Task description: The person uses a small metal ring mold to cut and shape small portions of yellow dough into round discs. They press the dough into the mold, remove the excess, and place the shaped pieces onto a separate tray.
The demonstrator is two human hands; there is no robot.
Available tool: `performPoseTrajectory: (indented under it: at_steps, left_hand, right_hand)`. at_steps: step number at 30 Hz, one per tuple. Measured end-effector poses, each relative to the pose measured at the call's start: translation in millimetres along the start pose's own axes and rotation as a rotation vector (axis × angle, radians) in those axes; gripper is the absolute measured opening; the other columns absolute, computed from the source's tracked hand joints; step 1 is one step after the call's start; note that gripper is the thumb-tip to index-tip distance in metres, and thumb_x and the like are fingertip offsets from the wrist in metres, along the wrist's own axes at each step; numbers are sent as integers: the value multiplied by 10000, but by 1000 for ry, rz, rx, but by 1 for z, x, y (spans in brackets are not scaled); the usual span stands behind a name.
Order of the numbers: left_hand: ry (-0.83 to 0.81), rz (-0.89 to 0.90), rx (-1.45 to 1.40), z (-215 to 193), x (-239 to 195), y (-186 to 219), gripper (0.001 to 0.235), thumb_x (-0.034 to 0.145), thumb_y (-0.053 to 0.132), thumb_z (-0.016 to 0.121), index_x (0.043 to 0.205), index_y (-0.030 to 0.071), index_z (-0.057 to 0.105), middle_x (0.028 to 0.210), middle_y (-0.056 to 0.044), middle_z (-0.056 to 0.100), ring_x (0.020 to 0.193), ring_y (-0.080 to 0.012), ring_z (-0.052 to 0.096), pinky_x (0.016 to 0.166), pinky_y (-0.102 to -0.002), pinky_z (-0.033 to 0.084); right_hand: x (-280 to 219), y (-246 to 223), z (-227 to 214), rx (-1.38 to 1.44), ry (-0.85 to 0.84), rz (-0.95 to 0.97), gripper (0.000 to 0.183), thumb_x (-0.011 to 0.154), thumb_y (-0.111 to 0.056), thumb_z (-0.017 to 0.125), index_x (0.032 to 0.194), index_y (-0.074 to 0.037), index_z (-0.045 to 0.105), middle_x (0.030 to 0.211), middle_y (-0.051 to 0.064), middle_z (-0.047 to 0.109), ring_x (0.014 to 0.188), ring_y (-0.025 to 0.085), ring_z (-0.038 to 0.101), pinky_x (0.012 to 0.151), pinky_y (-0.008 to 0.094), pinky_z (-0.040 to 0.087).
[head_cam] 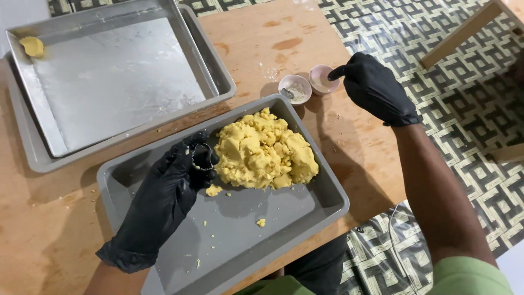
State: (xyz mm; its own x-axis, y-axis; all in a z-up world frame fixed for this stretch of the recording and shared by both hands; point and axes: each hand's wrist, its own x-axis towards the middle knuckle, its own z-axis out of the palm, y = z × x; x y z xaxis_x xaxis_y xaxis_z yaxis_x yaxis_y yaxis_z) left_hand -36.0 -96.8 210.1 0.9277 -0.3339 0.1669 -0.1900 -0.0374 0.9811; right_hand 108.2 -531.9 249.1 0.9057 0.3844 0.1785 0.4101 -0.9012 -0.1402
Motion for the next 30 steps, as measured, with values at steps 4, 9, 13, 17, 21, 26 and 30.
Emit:
performPoseTrajectory:
  at_steps: [4, 9, 13, 17, 21, 26, 30]
  left_hand:
    - [285, -439, -476, 12, 16, 23, 433, 1026, 46, 462, 1444, 26, 575, 1320, -127, 692, 1164, -224, 675, 1028, -373, 568]
    - [355, -532, -496, 19, 27, 44, 452, 972, 52, 545, 1418, 26, 613, 1240, -154, 716, 1098, -256, 690, 993, -379, 578]
    - [78, -162, -63, 12, 16, 34, 489, 968, 94, 558, 1454, 43, 531, 1482, -88, 605, 1306, -184, 617, 1090, -347, 574]
    - [369, -554, -648, 20, 26, 51, 452, 942, 39, 534, 1382, -17, 623, 1367, -186, 694, 1152, -295, 668, 985, -409, 560]
    - [402, -543, -690, 15, 23, 35, 432, 999, 81, 524, 1406, -18, 625, 1238, -198, 719, 1082, -278, 688, 895, -353, 567]
    - [50, -96, -242, 5, 7, 19, 545, 996, 137, 497, 1525, 21, 441, 1425, -128, 619, 1225, -230, 664, 1044, -368, 582]
    - [-1, 90, 71, 6, 8, 29, 614, 1002, 368, 478, 1480, -17, 462, 1470, -144, 570, 1301, -243, 629, 1092, -362, 592]
  right_hand:
    - [15, 23, 18, -107, -43, -13, 610, 823, 99, 415, 1225, -191, 770, 1021, 162, 573, 856, 381, 563, 628, 480, 414]
    - [29, 5, 10, -137, -110, -1, 546, 869, 82, 476, 1199, -204, 805, 1064, 160, 654, 804, 395, 611, 605, 470, 459]
    - [37, 14, 27, -277, -121, -7, 363, 825, 29, 523, 975, -161, 792, 821, 160, 588, 596, 412, 560, 503, 479, 424]
    - [39, 0, 21, -234, -171, 149, 192, 897, -130, 527, 956, -44, 689, 933, 210, 658, 757, 496, 642, 598, 543, 467]
    - [33, -13, -6, -101, -97, -22, 426, 1005, 72, 462, 1276, -68, 759, 1109, 271, 662, 895, 393, 664, 708, 463, 553]
    - [23, -9, -22, 609, -81, 180, 374, 972, -98, 459, 1209, -111, 748, 1084, 80, 611, 950, 181, 552, 757, 293, 406]
    - [14, 3, -2, 1347, -26, 364, 201, 909, -66, 648, 1090, 0, 707, 1107, 114, 727, 870, 185, 660, 769, 270, 539]
